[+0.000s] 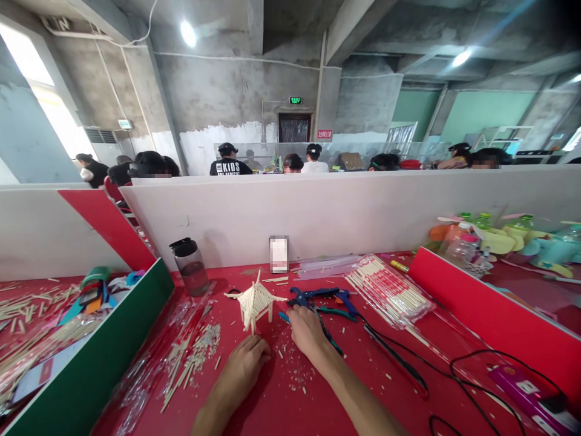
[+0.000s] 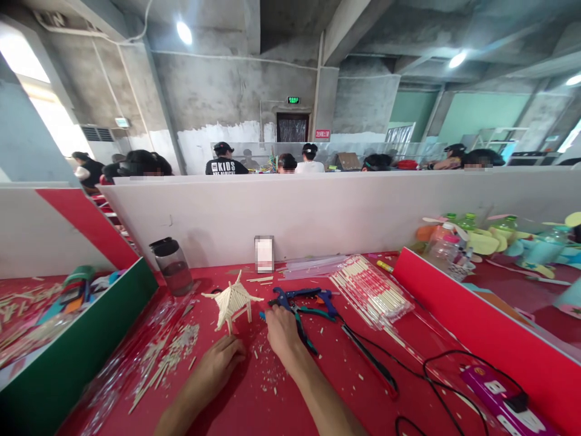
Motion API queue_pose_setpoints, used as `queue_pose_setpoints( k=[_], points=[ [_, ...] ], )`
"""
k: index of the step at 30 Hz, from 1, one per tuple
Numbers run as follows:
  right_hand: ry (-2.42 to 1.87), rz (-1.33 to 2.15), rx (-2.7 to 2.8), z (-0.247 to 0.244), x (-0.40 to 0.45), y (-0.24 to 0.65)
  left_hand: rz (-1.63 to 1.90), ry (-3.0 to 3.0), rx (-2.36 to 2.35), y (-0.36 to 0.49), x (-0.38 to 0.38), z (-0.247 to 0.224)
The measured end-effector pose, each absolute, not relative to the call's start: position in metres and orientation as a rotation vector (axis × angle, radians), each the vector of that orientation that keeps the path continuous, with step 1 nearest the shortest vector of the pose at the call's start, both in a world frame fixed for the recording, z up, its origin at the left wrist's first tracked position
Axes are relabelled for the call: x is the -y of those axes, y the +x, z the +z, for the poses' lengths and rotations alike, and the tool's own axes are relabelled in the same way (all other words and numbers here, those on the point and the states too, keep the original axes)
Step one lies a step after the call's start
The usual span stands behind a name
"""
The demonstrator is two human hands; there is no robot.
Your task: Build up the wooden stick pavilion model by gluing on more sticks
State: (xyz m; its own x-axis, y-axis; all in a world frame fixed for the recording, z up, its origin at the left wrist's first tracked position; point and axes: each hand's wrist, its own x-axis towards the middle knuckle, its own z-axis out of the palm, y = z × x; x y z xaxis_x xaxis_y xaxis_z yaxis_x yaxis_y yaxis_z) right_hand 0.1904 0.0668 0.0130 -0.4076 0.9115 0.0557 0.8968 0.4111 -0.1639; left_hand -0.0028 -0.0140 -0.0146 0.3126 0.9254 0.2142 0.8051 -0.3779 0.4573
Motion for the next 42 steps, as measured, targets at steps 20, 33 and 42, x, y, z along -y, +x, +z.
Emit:
queue_pose_setpoints(
  k=[20,33,42],
  points=[
    [-1.676,0.321,2.347,0.007,-0.023,0.199,0.835,2.144,-1.559,-0.038,0.000,-0.023],
    [-1.523,0.423,2.435,0.004,0.019,0.123,0.854,2.115,-1.554,-0.033,0.000,-0.020],
    [-1.695,0.344,2.325,0.017,-0.005,0.180,0.846,2.109,-1.648,-0.048,0.002,-0.015]
  ],
)
